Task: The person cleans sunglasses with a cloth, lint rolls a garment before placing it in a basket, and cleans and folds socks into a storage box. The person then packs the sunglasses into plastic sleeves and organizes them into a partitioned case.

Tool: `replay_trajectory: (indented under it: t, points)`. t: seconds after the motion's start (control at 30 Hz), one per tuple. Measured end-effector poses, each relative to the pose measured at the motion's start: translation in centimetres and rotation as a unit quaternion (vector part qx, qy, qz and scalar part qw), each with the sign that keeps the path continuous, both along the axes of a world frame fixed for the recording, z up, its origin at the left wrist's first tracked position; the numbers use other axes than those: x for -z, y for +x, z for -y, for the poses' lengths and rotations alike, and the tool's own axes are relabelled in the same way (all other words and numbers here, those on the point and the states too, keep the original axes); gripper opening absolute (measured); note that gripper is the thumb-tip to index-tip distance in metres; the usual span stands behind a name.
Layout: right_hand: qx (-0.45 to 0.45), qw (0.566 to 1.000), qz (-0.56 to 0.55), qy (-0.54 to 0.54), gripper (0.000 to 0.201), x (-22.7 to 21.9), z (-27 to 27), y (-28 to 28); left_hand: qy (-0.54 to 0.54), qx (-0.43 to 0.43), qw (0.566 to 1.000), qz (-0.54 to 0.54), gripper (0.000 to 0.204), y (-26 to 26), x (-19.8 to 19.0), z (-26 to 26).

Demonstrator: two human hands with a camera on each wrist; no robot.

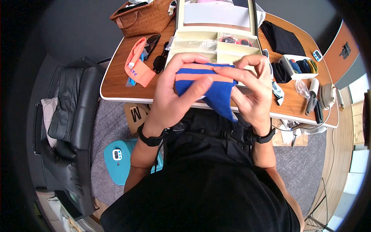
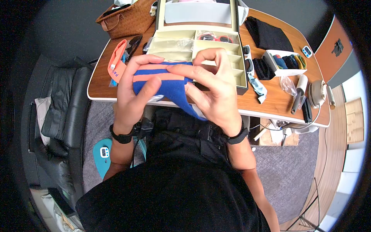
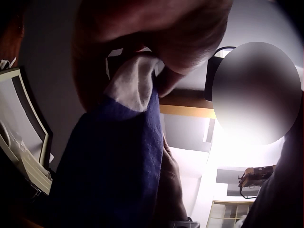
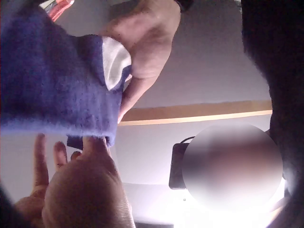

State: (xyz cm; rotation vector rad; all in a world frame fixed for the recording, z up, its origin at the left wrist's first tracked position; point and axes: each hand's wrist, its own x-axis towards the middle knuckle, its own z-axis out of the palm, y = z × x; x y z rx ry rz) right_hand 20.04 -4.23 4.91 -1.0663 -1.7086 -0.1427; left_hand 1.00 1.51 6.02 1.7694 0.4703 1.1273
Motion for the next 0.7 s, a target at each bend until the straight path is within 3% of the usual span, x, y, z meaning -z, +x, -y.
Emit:
replay_trajectory:
  t: [0.03, 0.1, 0.13, 0.17, 0.23, 0.37, 0.43, 0.47, 0.5, 0.57, 0.7]
  points:
    - [0.0, 1.0, 0.0, -0.001, 0.039, 0.2, -0.2, 0.0, -0.001, 0.0, 1.0, 0.0, 0.032, 0.0, 0.1, -0.1]
    - [-0.064, 0.992, -0.102, -0.024, 0.032, 0.7, -0.6, 0.1, 0.109, -0.005, 0.993, -0.036, 0.034, 0.1, 0.5, -0.4]
    - [-0.096, 0.976, -0.165, -0.106, 0.026, 0.8, -0.2, 0.0, 0.058, 0.007, 0.998, -0.001, 0.032, 0.4, 0.8, -0.3]
    - [-0.096, 0.976, -0.165, -0.106, 0.026, 0.9, -0.1, -0.2, 0.058, 0.007, 0.998, -0.001, 0.032, 0.4, 0.8, -0.2]
    - [-0.134, 0.936, -0.285, -0.156, 0.027, 1.3, 0.1, -0.7, -0.043, 0.008, 0.999, 0.007, 0.029, 0.4, 0.6, 0.1]
    - [-0.111, 0.913, -0.303, -0.252, 0.033, 0.0, 1.0, -0.3, -0.016, -0.037, 0.999, 0.008, 0.031, 0.6, 0.5, 0.3]
    - [-0.196, 0.904, -0.327, -0.193, 0.04, 0.5, 0.5, -0.8, -0.058, -0.062, 0.995, 0.054, 0.033, 0.7, 0.5, 0.5]
    - [-0.185, 0.951, -0.203, -0.144, 0.051, 0.8, -0.1, -0.7, 0.014, -0.093, 0.995, 0.031, 0.039, 1.0, 0.7, 0.2]
    - [-0.198, 0.935, -0.212, -0.202, 0.062, 0.1, 0.7, -1.4, 0.014, -0.093, 0.995, 0.031, 0.039, 1.3, 1.0, 0.3]
    - [-0.165, 0.973, -0.126, -0.102, 0.073, 1.2, -0.2, -2.2, 0.034, -0.079, 0.995, 0.05, 0.046, 1.9, 1.5, 0.6]
    - [-0.152, 0.96, -0.173, -0.158, 0.076, 1.2, -0.3, -2.3, 0.006, -0.057, 0.997, 0.048, 0.052, 1.6, 1.5, 0.5]
